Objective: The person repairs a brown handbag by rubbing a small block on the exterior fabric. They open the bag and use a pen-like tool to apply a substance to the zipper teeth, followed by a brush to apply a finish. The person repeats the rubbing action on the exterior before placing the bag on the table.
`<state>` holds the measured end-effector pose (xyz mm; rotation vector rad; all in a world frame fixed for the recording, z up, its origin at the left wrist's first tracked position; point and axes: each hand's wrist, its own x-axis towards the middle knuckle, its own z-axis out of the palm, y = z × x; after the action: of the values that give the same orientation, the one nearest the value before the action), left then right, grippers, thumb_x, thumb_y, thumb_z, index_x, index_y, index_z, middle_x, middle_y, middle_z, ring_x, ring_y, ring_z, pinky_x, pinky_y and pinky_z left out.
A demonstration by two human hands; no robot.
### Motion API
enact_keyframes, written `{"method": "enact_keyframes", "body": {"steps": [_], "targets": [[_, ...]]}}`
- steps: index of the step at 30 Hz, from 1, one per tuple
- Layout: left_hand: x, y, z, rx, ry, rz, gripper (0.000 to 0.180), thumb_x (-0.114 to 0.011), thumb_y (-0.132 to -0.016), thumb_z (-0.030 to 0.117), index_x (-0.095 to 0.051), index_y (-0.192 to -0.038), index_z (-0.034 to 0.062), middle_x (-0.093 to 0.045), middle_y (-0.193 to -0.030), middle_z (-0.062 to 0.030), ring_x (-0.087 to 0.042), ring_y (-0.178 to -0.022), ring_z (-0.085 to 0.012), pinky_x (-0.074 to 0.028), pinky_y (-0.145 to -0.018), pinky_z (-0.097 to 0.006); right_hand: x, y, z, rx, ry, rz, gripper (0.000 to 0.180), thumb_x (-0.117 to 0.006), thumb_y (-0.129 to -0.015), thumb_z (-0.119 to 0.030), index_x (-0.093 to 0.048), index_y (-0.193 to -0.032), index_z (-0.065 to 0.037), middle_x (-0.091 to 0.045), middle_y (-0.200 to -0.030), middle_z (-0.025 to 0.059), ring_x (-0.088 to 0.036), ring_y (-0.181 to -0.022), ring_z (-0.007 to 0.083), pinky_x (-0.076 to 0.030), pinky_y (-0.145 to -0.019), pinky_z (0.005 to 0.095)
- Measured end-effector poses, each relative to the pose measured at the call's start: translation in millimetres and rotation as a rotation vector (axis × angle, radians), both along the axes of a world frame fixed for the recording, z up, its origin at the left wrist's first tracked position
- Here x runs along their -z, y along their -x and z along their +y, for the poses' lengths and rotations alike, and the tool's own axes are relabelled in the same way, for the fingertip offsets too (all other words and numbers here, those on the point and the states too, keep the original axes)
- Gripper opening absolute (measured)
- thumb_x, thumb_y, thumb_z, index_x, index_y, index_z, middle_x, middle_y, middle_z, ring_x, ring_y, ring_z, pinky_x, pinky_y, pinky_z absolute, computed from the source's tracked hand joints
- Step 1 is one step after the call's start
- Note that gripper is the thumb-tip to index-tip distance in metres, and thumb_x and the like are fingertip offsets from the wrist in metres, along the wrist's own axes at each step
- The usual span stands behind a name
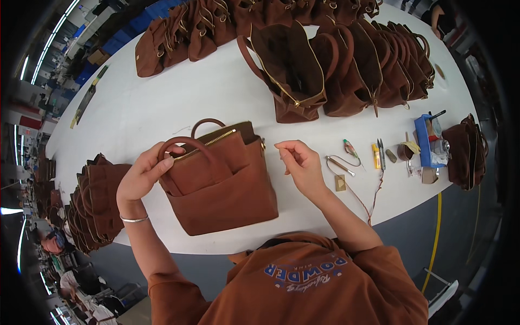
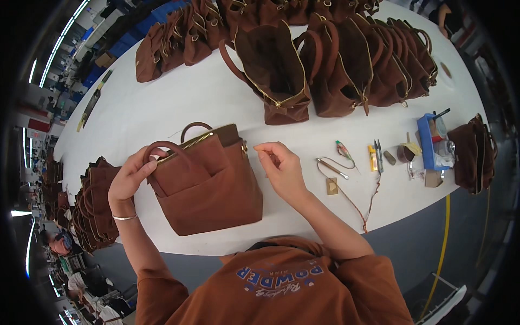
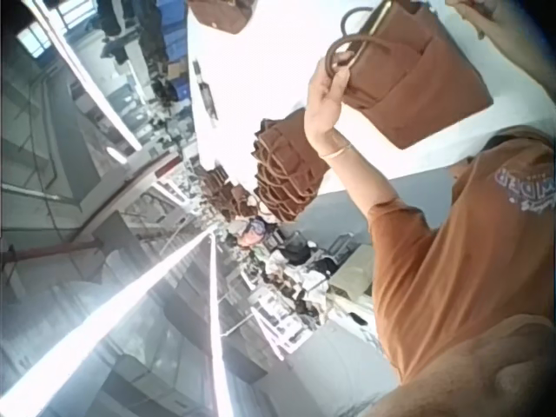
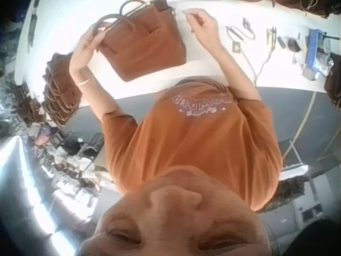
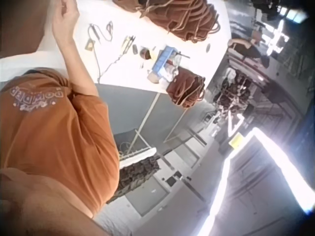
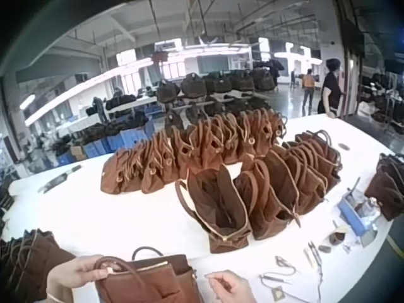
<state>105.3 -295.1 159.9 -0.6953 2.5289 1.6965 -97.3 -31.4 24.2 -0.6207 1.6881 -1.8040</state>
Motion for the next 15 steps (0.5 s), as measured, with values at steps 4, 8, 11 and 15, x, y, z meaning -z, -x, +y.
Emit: {"method": "enact_keyframes", "body": {"steps": [4,8,11,15], "targets": [[44,21,-13,0.006,0.111,-0.058,0.034,-0.053,-0.099,0.018,-0.057,-0.128,0.0011,-0.064,-0.107,-0.0035,-0.055,-0.090,-0.0104,-0.045,-0.080,-0.023,18,1,25,-0.070,-0.133,-0.042,0.014,-0.059,-0.095,-0.007,-0.066,-0.105,0.000,-0.061,-0.078,0.0014,-0.052,-0.063,0.0061,-0.044,-0.054,0.0224],[91,31,13,-0.320,0.430,0.047,0.033,-0.057,-0.098,0.016,-0.058,-0.127,0.0008,-0.063,-0.124,-0.0111,-0.056,-0.120,-0.0206,-0.045,-0.100,-0.032,44,-6,61,-0.020,-0.268,0.195,0.013,-0.062,-0.091,-0.005,-0.067,-0.101,0.001,-0.064,-0.084,0.0113,-0.057,-0.063,0.0158,-0.047,-0.058,0.0284],[97,37,43,-0.402,0.584,0.194,0.028,-0.058,-0.097,0.013,-0.061,-0.123,0.0044,-0.062,-0.120,-0.0094,-0.061,-0.102,-0.0213,-0.050,-0.082,-0.030,42,6,91,0.093,-0.420,0.354,0.013,-0.063,-0.090,-0.004,-0.067,-0.101,0.000,-0.064,-0.084,0.0120,-0.059,-0.063,0.0168,-0.047,-0.057,0.0284],[102,39,85,-0.434,0.461,0.346,0.020,-0.062,-0.094,0.009,-0.066,-0.112,0.0020,-0.065,-0.110,-0.0095,-0.061,-0.098,-0.0195,-0.049,-0.082,-0.030,57,35,129,0.335,-0.516,0.488,0.012,-0.063,-0.090,-0.003,-0.067,-0.100,0.000,-0.064,-0.086,0.0137,-0.060,-0.063,0.0192,-0.048,-0.056,0.0298]]}}
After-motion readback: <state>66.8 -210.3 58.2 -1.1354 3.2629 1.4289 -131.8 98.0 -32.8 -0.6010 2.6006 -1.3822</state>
